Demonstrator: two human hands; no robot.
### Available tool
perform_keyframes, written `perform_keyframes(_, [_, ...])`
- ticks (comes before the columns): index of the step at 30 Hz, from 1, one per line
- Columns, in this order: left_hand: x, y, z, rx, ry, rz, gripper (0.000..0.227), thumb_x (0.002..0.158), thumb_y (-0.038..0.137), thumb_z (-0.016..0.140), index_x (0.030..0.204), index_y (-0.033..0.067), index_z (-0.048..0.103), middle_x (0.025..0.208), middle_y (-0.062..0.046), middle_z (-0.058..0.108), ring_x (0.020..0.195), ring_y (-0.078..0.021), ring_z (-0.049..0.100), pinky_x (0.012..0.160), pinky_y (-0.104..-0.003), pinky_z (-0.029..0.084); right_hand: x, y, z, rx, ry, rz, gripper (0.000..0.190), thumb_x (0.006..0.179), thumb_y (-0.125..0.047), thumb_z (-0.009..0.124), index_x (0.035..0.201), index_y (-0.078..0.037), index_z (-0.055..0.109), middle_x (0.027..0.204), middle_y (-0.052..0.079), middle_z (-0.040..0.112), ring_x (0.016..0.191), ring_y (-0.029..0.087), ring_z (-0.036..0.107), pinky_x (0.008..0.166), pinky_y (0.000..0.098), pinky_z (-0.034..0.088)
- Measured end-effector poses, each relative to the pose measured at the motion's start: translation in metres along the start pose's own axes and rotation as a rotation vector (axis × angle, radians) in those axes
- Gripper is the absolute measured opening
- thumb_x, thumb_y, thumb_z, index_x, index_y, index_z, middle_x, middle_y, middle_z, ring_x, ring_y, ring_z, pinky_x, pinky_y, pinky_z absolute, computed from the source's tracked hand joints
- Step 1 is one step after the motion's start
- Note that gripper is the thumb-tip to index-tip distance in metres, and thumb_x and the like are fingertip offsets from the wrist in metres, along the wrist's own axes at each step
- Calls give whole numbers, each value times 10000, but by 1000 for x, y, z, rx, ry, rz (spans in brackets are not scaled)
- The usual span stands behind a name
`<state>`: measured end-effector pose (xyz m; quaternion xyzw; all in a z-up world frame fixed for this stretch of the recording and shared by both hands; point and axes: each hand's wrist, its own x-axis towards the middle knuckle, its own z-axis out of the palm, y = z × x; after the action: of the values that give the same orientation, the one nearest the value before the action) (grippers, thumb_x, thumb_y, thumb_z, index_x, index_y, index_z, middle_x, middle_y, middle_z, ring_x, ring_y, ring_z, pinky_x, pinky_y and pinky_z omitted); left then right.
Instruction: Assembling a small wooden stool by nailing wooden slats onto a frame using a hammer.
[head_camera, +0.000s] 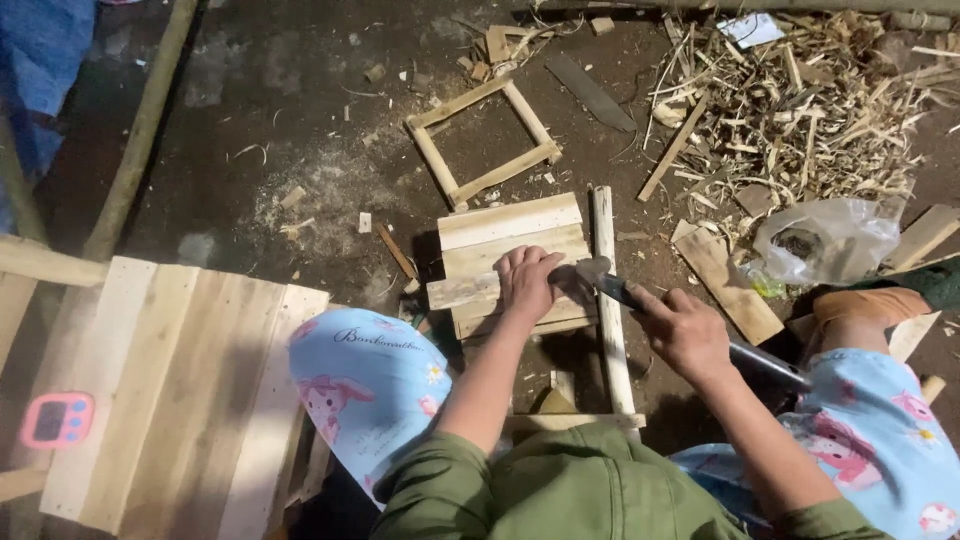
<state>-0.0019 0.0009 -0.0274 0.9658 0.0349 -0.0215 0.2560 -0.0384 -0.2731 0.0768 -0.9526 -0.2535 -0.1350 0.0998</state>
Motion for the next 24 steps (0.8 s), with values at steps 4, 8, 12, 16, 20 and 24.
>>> perform_keyframes(4, [-10, 17, -32, -36, 30, 9, 345, 859, 442, 654, 1197, 374, 645, 1093, 63, 572, 1256, -186, 466, 1159, -437, 276, 7, -15, -19, 230, -54, 149, 442, 865, -378, 735, 1299, -433, 678, 844, 36, 582, 783, 309, 687, 694, 450, 585])
perform_keyframes(8, [23, -63, 55, -47, -38, 40, 659, 722, 741, 573, 1258, 369, 666, 1158, 45, 606, 1301, -186, 460, 1173, -402, 274, 4, -17, -12, 423, 4, 126, 419, 843, -390, 789, 1258, -417, 737, 776, 24, 591, 729, 307, 688, 636, 418, 564])
perform_keyframes(12, [-4, 6, -29, -158, -116, -44, 429, 905, 593, 560, 1251, 360, 664, 1158, 52, 584, 1311, -152, 426, 1182, -320, 249, -10, -13, 26, 116, 79, -208, 347, 881, -323, 717, 1220, -390, 747, 775, 21, 618, 634, 245, 663, 585, 371, 568])
perform_keyframes(16, [-17, 46, -80, -470, -207, -433, 489, 876, 698, 535, 1131, 296, 647, 1233, 48, 514, 1377, -167, 365, 1231, -362, 246, -11, -25, 31, 27, 168, -311, 382, 869, -316, 697, 1242, -396, 725, 779, 28, 588, 622, 241, 639, 556, 375, 554])
perform_keyframes(20, [-20, 42, -72, -480, -175, -395, 456, 925, 648, 513, 1097, 249, 651, 1256, 25, 518, 1387, -208, 379, 1223, -360, 278, -3, -23, 20, -4, 187, -289, 391, 884, -308, 689, 1267, -381, 716, 749, 37, 564, 617, 258, 642, 544, 383, 549])
perform_keyframes(24, [-5, -7, -30, -237, -135, -97, 348, 1001, 528, 447, 1147, 337, 698, 1158, 48, 575, 1337, -185, 399, 1229, -281, 216, -12, -11, 43, -11, 167, -237, 362, 915, -367, 654, 1270, -424, 698, 726, 0, 508, 614, 221, 621, 557, 354, 548])
